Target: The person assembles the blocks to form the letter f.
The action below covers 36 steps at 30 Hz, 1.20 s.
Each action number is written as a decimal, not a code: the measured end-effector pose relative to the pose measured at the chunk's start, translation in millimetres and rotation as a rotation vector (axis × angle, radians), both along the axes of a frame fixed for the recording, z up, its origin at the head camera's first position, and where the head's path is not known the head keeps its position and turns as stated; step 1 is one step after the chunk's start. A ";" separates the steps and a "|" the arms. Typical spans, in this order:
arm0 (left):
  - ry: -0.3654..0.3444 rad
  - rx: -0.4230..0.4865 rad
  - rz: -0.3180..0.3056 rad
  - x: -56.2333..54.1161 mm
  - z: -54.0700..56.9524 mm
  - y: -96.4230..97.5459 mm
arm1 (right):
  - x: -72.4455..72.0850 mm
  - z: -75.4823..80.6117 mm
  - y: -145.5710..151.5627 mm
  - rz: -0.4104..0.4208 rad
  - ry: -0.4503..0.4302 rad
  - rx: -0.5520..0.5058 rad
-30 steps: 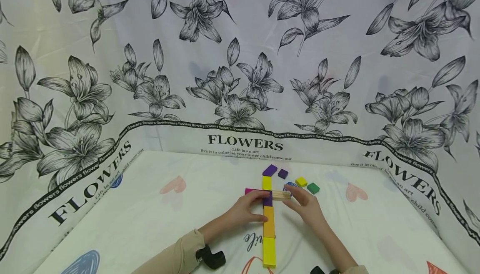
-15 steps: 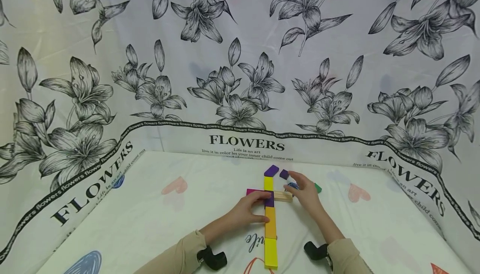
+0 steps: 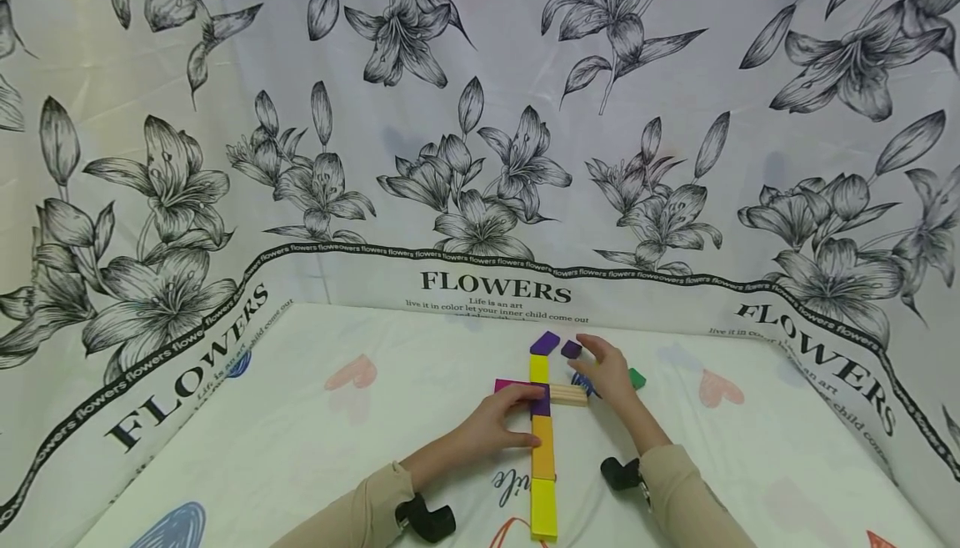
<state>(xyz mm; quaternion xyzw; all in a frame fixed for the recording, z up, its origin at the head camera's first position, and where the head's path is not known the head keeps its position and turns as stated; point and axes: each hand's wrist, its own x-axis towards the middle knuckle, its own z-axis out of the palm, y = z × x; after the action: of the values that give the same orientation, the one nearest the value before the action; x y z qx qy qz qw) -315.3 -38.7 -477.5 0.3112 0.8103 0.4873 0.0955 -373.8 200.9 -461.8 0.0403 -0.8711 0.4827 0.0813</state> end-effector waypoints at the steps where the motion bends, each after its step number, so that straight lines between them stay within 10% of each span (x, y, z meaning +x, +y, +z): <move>1: 0.004 0.002 -0.003 -0.2 -0.4 -0.1 | -1.8 -0.3 -0.6 -0.006 -0.005 0.011; 36: 0.041 0.014 -0.027 -0.8 -3.4 -0.7 | -38.4 -1.1 -27.3 0.154 -0.072 0.271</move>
<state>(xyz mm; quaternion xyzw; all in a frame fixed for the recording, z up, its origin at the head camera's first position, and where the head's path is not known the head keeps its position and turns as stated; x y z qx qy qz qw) -316.1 -39.4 -480.9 0.3327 0.8043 0.4852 0.0833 -412.2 173.6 -462.9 0.1004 -0.9250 0.3665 0.0063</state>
